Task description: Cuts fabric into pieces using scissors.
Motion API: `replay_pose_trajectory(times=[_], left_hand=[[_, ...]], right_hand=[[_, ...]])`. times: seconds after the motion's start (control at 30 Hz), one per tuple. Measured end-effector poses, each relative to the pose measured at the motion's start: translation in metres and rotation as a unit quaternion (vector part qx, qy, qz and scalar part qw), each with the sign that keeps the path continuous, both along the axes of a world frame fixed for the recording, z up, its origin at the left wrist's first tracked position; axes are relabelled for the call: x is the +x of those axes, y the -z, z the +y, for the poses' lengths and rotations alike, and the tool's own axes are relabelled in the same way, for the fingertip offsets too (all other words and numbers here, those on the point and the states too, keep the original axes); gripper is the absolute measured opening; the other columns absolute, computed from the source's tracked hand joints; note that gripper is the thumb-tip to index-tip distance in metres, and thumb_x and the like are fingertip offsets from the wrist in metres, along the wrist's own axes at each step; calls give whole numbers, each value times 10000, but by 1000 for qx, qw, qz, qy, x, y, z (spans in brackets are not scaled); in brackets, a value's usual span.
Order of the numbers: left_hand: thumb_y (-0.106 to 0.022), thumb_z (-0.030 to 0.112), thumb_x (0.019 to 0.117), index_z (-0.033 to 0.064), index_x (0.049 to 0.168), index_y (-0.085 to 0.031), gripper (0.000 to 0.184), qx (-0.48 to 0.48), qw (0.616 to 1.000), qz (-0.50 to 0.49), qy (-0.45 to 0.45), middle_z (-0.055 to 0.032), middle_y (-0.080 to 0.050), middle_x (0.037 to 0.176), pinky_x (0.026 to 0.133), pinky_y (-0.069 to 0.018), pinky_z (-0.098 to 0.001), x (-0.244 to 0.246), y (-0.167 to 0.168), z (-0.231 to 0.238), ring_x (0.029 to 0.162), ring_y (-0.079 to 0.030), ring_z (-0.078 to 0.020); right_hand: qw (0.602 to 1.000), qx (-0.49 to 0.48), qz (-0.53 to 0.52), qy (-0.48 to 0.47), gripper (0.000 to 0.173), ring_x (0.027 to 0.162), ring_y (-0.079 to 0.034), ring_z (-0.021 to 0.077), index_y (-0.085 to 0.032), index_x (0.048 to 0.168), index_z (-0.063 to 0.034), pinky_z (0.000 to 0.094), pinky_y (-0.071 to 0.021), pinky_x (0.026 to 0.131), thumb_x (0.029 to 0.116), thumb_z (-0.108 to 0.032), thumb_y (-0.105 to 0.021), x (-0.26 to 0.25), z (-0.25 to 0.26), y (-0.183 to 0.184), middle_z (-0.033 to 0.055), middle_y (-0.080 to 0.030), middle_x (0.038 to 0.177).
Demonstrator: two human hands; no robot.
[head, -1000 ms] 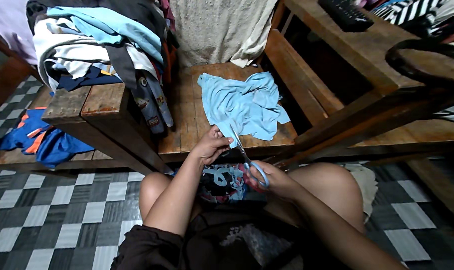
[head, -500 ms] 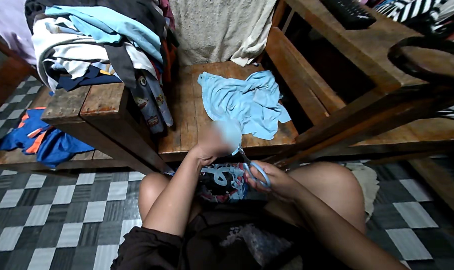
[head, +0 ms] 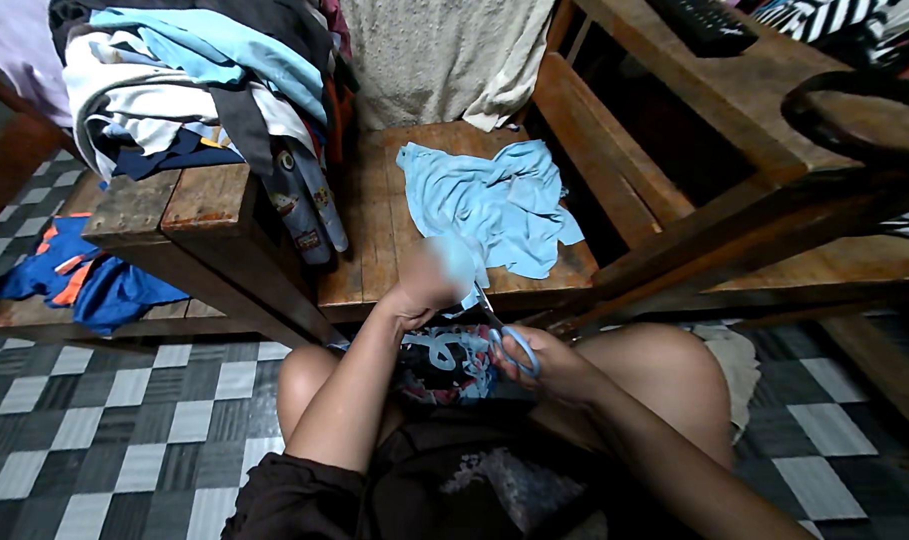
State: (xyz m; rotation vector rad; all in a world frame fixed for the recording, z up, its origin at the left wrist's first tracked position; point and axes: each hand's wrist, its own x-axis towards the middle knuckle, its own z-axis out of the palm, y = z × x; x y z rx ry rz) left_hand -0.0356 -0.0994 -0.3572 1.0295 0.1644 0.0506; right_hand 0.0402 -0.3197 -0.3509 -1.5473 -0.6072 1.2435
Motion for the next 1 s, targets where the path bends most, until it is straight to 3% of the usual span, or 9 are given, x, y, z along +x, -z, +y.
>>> replay_pose_trajectory(times=[0.17,0.3,0.6,0.77,1.0], left_hand=[[-601,-127,841,69,1477,-255,750,40,998,20,33,-23,-662,1102,888,-565,-275,-1,-1,-3,948,-678,-80],[-604,-124,836,83,1450,-258,735,40,998,27,35,-18,-666,1042,860,-568,-273,-1,-1,-2,910,-681,-85],[-612,-145,823,89,1469,-242,780,39,998,23,42,-29,-663,1084,883,-570,-280,-2,-2,-2,939,-683,-88],[-625,-138,819,78,1513,-149,869,67,994,36,79,-50,-640,1187,915,-564,-278,-2,-4,-4,1004,-678,-88],[-620,-148,817,88,1498,-161,855,67,993,34,87,-51,-652,1150,903,-575,-292,-2,-5,-3,977,-692,-102]], right_hand=[[999,31,18,-15,248,466,-411,-44,-544,966,-151,110,-340,444,1032,-379,-468,2,3,2,-117,-545,658],[1000,20,16,-11,275,466,-414,-39,-539,968,-144,109,-340,443,1030,-403,-474,2,5,3,-108,-543,657],[1000,-1,23,8,233,446,-406,-31,-547,936,-137,116,-340,425,1036,-337,-480,-2,6,-1,-100,-530,629],[1000,13,25,2,247,447,-390,-40,-543,956,-126,111,-328,426,1069,-303,-415,-1,9,-1,-99,-536,644],[999,3,36,14,251,440,-369,-34,-537,945,-130,118,-312,421,1070,-313,-419,-2,11,3,-98,-512,631]])
